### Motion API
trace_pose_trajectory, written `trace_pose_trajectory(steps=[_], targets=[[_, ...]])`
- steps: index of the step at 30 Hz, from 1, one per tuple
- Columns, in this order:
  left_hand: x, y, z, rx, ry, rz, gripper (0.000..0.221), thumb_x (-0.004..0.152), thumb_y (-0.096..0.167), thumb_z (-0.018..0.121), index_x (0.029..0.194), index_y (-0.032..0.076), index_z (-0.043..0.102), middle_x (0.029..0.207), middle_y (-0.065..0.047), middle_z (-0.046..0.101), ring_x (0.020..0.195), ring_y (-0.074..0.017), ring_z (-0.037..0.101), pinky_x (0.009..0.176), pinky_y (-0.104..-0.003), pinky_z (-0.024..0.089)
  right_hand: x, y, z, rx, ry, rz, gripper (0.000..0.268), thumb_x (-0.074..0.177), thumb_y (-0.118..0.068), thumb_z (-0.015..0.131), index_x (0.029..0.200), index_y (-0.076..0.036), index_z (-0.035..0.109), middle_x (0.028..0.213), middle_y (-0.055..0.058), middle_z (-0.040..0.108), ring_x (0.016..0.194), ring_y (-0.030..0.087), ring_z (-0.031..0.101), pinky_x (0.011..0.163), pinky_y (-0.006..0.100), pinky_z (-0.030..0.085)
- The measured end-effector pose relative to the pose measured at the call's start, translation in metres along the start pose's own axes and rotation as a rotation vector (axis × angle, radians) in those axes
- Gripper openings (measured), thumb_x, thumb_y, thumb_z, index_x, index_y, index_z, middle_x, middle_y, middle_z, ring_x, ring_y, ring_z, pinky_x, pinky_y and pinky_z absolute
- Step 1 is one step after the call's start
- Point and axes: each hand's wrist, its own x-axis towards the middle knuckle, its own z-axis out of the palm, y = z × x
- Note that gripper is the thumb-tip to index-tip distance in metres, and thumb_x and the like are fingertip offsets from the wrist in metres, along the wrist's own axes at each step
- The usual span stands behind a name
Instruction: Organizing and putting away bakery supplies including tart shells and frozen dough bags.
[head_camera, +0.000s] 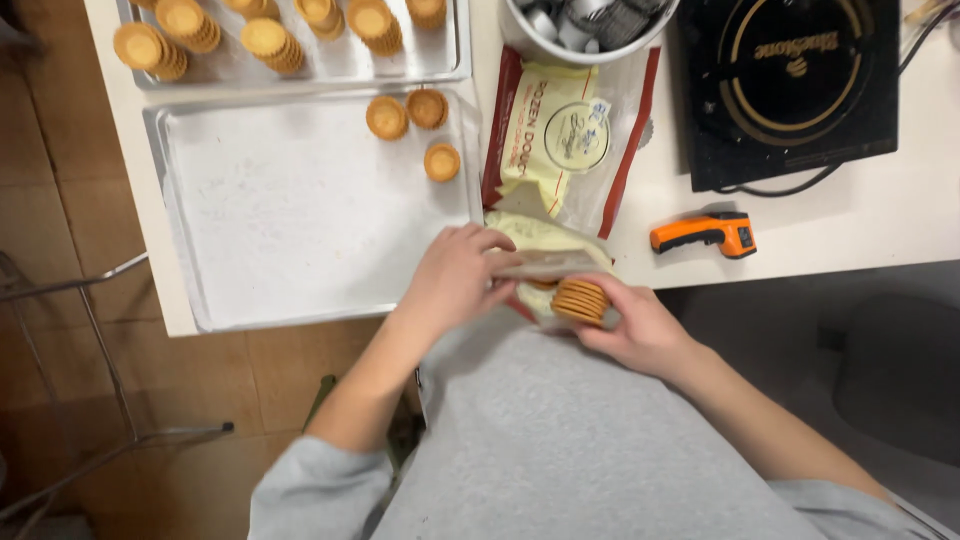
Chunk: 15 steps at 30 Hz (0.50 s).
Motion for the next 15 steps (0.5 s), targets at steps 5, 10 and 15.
trace_pose_trajectory(steps=[5, 10, 15], targets=[[0.028, 0.0, 0.008, -0.046, 0.018, -0.075, 0.01, 0.082, 0.021, 0.076, 0.087, 0.012, 0.078, 0.083, -0.002, 0.069, 0.082, -0.0258, 0.068, 0.069, -0.041, 0.054, 0.034, -0.008, 0.012, -0.429, 0.024, 0.024, 0.052, 0.079, -0.016, 0.077, 0.126, -0.003, 0.06, 0.117, 0.02, 0.07, 0.107, 0.037, 0.068, 0.092, 0.043, 0.054], [0.037, 0.002, 0.014, -0.093, 0.068, -0.126, 0.013, 0.083, 0.021, 0.076, 0.078, 0.009, 0.075, 0.08, -0.003, 0.068, 0.074, -0.0255, 0.067, 0.064, -0.039, 0.054, 0.067, 0.005, 0.021, -0.653, -0.068, 0.114, 0.047, 0.082, -0.015, 0.069, 0.125, 0.001, 0.058, 0.13, 0.022, 0.061, 0.1, 0.038, 0.069, 0.088, 0.045, 0.056], [0.041, -0.002, 0.016, -0.247, 0.125, -0.252, 0.013, 0.083, 0.022, 0.075, 0.082, 0.009, 0.077, 0.086, -0.002, 0.071, 0.067, -0.0214, 0.07, 0.063, -0.034, 0.056, 0.068, 0.023, 0.018, -0.765, -0.09, 0.243, 0.057, 0.086, -0.015, 0.065, 0.14, -0.004, 0.051, 0.133, 0.022, 0.06, 0.11, 0.04, 0.065, 0.092, 0.046, 0.054]])
